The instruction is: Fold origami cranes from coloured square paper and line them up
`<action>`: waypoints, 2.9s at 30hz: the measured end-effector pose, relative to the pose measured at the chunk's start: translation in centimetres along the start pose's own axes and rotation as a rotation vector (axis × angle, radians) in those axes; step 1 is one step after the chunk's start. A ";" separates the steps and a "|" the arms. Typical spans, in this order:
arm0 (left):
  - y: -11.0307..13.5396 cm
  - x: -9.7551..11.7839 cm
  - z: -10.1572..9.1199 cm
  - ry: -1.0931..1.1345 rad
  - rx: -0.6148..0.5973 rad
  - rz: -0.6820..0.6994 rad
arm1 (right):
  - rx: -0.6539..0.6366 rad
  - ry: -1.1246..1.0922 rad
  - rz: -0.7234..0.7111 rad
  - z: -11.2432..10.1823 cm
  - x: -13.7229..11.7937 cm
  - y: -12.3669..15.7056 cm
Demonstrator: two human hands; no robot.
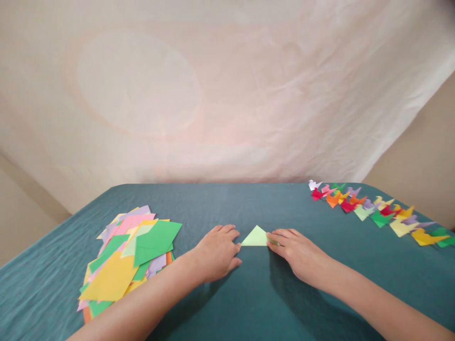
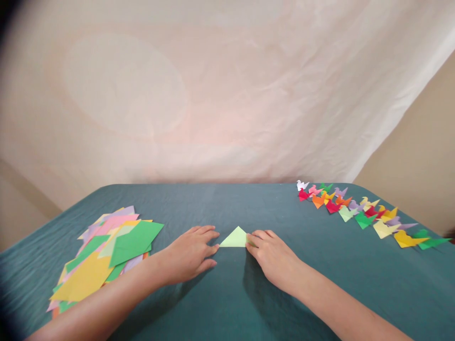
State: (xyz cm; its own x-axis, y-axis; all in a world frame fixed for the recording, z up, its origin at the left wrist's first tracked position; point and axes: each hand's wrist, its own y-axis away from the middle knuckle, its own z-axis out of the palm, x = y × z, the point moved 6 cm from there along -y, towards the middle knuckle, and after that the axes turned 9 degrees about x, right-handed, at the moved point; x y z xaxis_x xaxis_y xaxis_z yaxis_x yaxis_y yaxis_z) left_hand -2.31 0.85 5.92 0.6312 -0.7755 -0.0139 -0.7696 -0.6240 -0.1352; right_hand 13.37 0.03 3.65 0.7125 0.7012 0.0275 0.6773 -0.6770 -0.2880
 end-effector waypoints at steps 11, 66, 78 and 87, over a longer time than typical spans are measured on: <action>-0.3 0.6 0.0 -0.011 0.019 -0.010 | -0.082 0.122 0.118 -0.8 1.1 0.7; -0.9 0.4 1.5 0.175 0.458 0.019 | 0.527 -0.477 0.122 -0.4 1.3 0.3; -0.9 -1.0 1.9 0.243 0.474 -0.089 | 0.505 -0.397 0.119 0.0 2.1 0.3; -1.0 -1.1 2.2 0.270 0.406 -0.106 | 0.469 -0.257 0.094 0.9 2.1 0.2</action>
State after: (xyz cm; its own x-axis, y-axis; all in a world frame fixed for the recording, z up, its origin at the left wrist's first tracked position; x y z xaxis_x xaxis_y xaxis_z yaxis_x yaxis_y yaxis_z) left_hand -1.96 2.54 3.87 0.6151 -0.7407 0.2702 -0.5693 -0.6544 -0.4977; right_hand 14.83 1.57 2.83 0.6585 0.7142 -0.2374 0.4161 -0.6083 -0.6758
